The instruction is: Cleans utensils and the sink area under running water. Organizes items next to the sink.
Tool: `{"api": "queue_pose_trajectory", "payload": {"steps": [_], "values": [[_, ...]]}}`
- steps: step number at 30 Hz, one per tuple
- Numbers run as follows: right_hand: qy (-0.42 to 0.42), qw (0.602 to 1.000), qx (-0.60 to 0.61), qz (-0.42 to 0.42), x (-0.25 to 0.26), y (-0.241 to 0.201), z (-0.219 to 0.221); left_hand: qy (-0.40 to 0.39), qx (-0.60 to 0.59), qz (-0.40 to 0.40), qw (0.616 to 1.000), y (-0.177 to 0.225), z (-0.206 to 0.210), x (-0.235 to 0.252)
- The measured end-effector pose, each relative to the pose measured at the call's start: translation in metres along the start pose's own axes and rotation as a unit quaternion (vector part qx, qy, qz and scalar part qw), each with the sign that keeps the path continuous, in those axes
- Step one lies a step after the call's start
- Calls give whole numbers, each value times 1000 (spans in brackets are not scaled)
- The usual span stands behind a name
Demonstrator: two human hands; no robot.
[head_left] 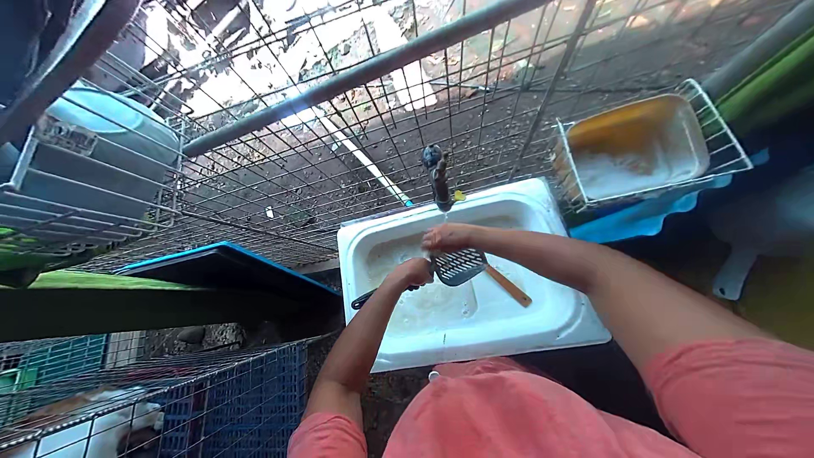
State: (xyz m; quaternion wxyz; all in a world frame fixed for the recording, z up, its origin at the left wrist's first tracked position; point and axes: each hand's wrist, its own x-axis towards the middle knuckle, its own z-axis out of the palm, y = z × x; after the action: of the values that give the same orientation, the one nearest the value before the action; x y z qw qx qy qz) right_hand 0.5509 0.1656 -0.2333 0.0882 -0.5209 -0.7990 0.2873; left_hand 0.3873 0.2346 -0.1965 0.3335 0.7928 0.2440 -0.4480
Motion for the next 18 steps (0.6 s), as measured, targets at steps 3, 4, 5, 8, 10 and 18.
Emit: {"api": "queue_pose_trajectory", "payload": {"steps": [3, 4, 5, 8, 10, 18], "values": [[28, 992, 28, 124, 8, 28, -2, 14, -38, 7, 999, -3, -2, -2], [16, 992, 15, 128, 11, 25, -1, 12, -41, 5, 999, -5, -1, -2], [-11, 994, -7, 109, 13, 12, -3, 10, -35, 1, 999, -6, 0, -1], [-44, 999, -9, 19, 11, -20, -12, 16, -26, -3, 1000, -6, 3, -3], [6, 995, 23, 100, 1, -1, -13, 32, -60, 6, 998, -6, 8, -10], [334, 768, 304, 454, -39, 25, 22, 141, -262, 30, 954, -12, 43, 9]]}}
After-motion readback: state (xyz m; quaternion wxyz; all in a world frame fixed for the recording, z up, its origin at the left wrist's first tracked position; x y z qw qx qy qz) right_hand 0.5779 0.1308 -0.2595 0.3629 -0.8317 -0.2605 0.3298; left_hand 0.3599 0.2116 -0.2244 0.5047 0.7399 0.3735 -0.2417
